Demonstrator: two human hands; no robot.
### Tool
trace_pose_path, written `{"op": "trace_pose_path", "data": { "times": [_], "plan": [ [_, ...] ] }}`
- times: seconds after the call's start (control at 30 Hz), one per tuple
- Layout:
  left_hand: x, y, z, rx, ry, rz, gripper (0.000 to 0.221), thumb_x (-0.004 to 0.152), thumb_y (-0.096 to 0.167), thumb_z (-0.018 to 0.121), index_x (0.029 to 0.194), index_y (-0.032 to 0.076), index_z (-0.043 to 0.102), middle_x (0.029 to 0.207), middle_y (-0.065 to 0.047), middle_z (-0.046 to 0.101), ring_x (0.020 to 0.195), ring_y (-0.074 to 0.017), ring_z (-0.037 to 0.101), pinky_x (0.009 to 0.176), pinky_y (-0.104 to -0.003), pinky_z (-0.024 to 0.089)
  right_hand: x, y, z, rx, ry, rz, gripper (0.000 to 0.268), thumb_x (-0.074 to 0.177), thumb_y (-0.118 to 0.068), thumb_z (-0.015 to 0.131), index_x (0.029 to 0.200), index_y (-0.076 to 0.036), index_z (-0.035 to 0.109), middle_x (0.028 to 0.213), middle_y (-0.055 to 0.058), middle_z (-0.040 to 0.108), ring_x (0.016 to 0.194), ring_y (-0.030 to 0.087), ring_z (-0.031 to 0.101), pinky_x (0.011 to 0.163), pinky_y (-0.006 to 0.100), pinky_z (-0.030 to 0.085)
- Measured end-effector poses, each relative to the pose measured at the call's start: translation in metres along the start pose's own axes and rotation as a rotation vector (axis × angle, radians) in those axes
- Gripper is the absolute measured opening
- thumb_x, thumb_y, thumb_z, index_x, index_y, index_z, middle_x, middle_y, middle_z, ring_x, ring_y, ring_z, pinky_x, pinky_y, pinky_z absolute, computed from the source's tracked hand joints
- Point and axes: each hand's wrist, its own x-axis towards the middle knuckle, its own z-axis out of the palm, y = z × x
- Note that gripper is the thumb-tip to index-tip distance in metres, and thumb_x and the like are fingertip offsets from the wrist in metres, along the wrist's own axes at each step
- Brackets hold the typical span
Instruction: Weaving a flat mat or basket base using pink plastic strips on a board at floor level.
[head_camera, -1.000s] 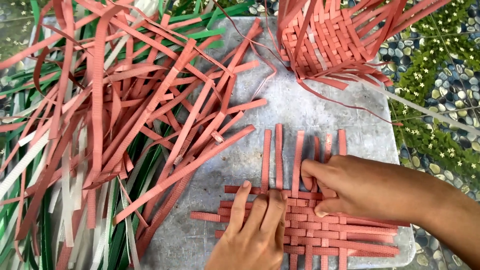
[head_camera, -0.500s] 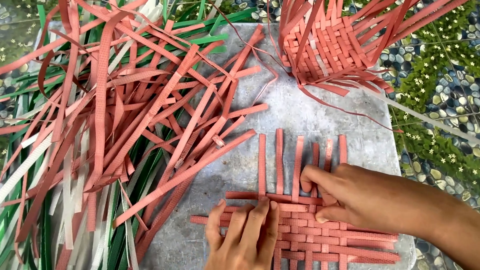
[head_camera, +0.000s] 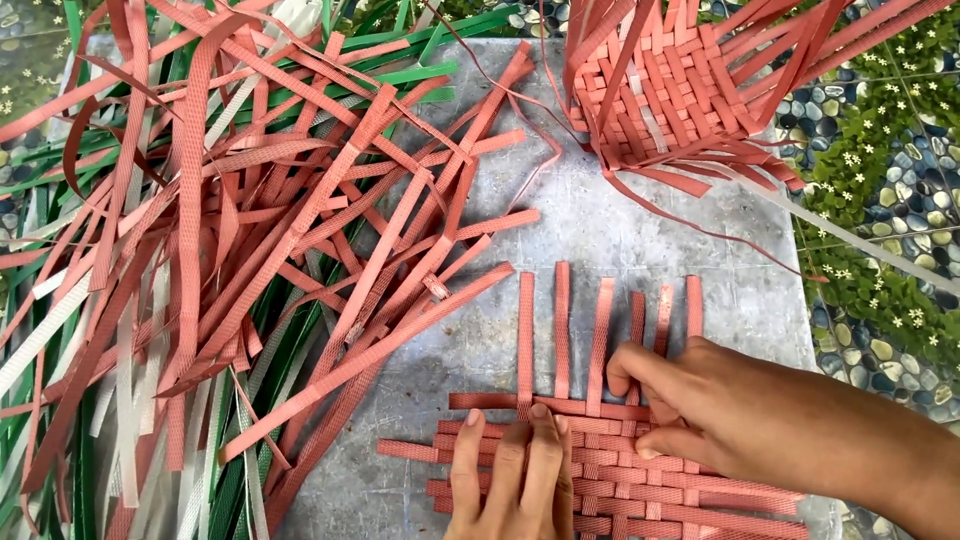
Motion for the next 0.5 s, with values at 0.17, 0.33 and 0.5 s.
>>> {"op": "trace_pose_path", "data": {
  "times": [0.17, 0.33, 0.5],
  "plan": [
    [0.007, -0.001, -0.005, 0.095, 0.010, 0.114, 0.023, 0.098, 0.014, 0.048, 0.096, 0.003, 0.068, 0.091, -0.001, 0.063, 0.079, -0.0131, 0.061, 0.092, -0.036, 0.052, 0.001, 0.003, 0.003, 0.024, 0.034, -0.036, 0.029, 0.093, -0.052, 0.062, 0.115, -0.044, 0.046, 0.089, -0.012, 0.059, 0.082, 0.005, 0.061, 0.072, 0.020, 0.050],
    [0.009, -0.007, -0.009, -0.004, 0.030, 0.140, 0.038, 0.094, 0.005, 0.029, 0.097, -0.003, 0.066, 0.094, -0.008, 0.064, 0.081, -0.0191, 0.061, 0.098, -0.041, 0.049, -0.021, 0.007, 0.022, 0.158, 0.187, 0.015, 0.035, 0.089, -0.052, 0.068, 0.117, -0.045, 0.048, 0.082, -0.011, 0.057, 0.067, 0.005, 0.061, 0.070, 0.018, 0.051],
    [-0.001, -0.013, -0.003, -0.283, -0.017, 0.083, 0.011, 0.093, 0.006, 0.058, 0.096, 0.000, 0.067, 0.091, -0.012, 0.065, 0.074, -0.0237, 0.063, 0.098, -0.053, 0.048, -0.054, -0.002, 0.089, 0.407, 1.308, 0.336, 0.021, 0.079, -0.027, 0.075, 0.093, -0.014, 0.067, 0.088, -0.003, 0.073, 0.078, 0.013, 0.068, 0.075, 0.030, 0.054]
  ]
}}
